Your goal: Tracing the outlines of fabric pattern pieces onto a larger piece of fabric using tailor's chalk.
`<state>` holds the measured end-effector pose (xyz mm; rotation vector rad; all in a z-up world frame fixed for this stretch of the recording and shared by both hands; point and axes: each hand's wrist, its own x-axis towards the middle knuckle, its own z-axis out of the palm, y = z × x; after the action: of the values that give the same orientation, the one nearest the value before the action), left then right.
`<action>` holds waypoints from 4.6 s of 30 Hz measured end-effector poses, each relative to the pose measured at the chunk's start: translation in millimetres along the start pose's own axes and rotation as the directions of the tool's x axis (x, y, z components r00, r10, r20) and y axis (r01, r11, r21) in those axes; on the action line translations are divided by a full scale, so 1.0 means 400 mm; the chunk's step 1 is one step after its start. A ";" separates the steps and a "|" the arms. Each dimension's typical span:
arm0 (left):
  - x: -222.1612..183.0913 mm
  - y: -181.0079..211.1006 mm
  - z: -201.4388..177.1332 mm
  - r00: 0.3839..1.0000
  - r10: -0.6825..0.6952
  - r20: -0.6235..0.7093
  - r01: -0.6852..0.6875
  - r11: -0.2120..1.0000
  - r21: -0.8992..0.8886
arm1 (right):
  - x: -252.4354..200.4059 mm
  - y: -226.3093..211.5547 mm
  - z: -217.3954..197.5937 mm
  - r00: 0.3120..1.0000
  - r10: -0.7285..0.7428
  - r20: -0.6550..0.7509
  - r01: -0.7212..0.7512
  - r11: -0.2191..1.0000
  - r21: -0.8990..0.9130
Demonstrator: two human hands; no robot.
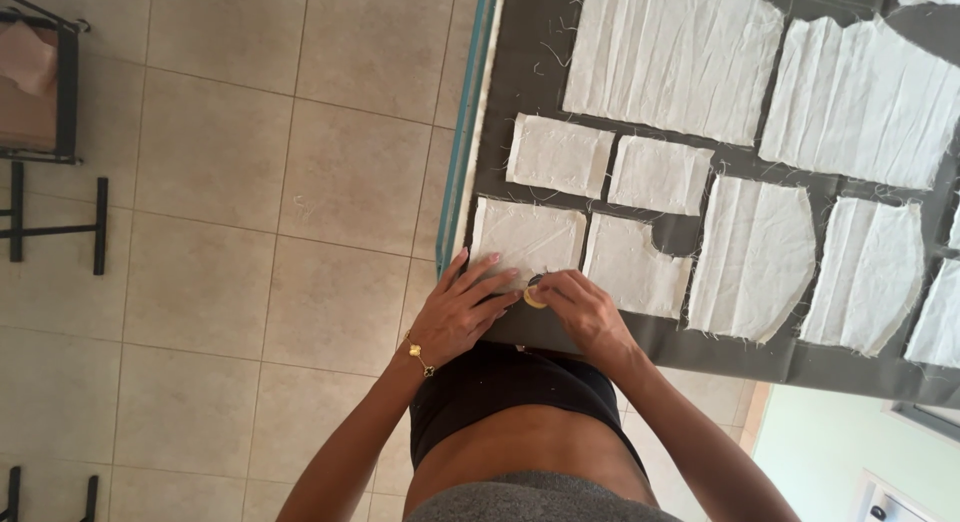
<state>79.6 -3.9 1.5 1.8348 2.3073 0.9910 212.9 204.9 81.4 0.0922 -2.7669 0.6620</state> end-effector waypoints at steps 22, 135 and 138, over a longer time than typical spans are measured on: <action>0.003 -0.002 -0.006 0.999 -0.029 0.028 0.031 0.998 -0.049 | -0.047 0.043 0.017 0.983 0.180 -0.039 -0.181 0.982 -0.050; 0.675 -0.528 -0.133 0.460 0.854 0.242 -0.601 0.500 -0.624 | 0.300 -0.100 0.250 -0.607 0.653 -0.452 -0.516 0.108 0.850; 0.741 -0.493 -0.054 0.419 0.885 0.200 -0.683 0.453 -0.574 | 0.325 -0.022 0.218 -0.566 0.687 -0.456 -0.554 0.092 0.828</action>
<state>-189.5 228.6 26.4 2.6015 0.7199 0.7911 66.7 158.5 49.8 -1.8526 -0.9028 0.6848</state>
